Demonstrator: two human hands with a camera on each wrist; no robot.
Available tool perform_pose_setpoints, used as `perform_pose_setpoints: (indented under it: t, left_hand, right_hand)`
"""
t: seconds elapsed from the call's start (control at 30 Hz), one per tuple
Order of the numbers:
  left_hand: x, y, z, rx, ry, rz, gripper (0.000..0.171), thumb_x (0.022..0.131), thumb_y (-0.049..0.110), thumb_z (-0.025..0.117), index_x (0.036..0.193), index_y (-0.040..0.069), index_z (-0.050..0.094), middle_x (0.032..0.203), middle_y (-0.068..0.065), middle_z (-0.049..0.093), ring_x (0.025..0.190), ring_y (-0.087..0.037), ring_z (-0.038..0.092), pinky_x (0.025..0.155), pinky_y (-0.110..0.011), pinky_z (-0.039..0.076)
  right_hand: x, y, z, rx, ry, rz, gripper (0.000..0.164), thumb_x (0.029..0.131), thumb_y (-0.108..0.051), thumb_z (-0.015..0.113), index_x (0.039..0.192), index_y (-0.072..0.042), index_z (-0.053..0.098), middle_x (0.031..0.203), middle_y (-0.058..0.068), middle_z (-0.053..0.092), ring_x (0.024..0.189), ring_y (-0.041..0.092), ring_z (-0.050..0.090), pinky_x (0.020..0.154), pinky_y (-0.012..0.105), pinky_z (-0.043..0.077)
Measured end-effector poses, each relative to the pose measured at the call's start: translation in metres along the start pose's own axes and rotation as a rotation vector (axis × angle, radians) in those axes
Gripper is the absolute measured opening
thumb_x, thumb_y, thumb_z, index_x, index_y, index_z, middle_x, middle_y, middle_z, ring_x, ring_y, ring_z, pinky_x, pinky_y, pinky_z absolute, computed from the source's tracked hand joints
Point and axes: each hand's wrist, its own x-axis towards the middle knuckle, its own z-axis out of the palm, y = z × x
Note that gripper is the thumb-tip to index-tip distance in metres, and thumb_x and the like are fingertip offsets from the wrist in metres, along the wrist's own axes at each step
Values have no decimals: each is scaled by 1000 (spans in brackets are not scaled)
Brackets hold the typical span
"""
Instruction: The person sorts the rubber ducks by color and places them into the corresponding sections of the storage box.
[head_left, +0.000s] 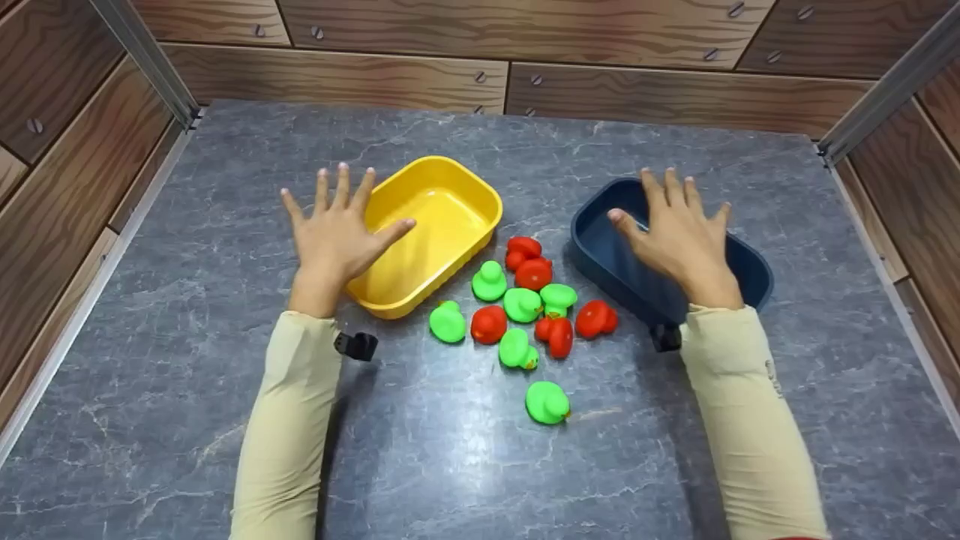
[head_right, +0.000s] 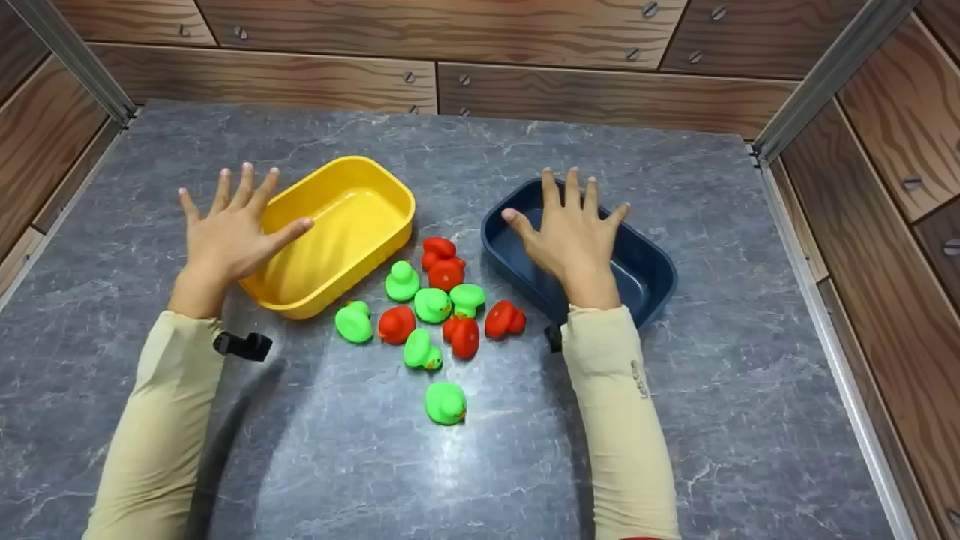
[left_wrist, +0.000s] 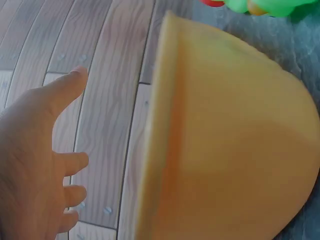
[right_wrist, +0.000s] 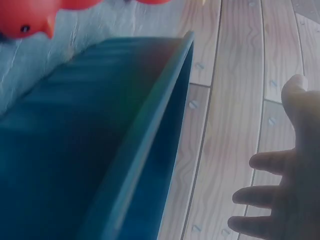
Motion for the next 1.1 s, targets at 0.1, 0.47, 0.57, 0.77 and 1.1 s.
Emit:
perform_pose_setpoints:
  t: [0.1,0.47,0.57,0.77,1.1]
  left_hand:
    - [-3,-8,-1,-23,-6,-17,100,77,90,14,156,29,1,162,-9,-5,149,-35,-8,108,-66,-19]
    - [-14,-38,5,-97,10,-64,103,78,89,21,156,24,4,161,-11,-5,149,-37,-8,108,-64,-21]
    - [-17,-45,7,-115,9,-70,104,78,89,21,156,23,4,161,-11,-5,149,-38,-7,108,-65,-20]
    - [-24,-56,8,-185,44,-87,104,79,88,25,156,21,5,161,-13,0,149,-38,-2,110,-67,-15]
    - [-36,-66,14,-351,170,-106,100,81,79,45,155,17,18,160,-17,16,148,-38,16,115,-66,2]
  right_hand:
    - [-4,-4,1,13,12,-24,91,89,-76,25,156,-17,8,161,21,3,147,47,2,105,76,-5]
    - [-18,-23,10,23,75,-117,89,89,-75,31,155,-17,20,160,16,19,147,40,17,113,66,9]
    - [-22,-28,14,19,92,-148,87,89,-73,34,154,-16,23,159,16,22,146,39,20,113,65,13]
    - [-31,-37,20,69,127,-202,83,91,-69,37,152,-13,29,157,16,29,143,38,28,109,62,23]
    - [-44,-47,30,195,98,-290,71,95,-58,45,151,-17,33,153,12,37,139,34,36,107,56,27]
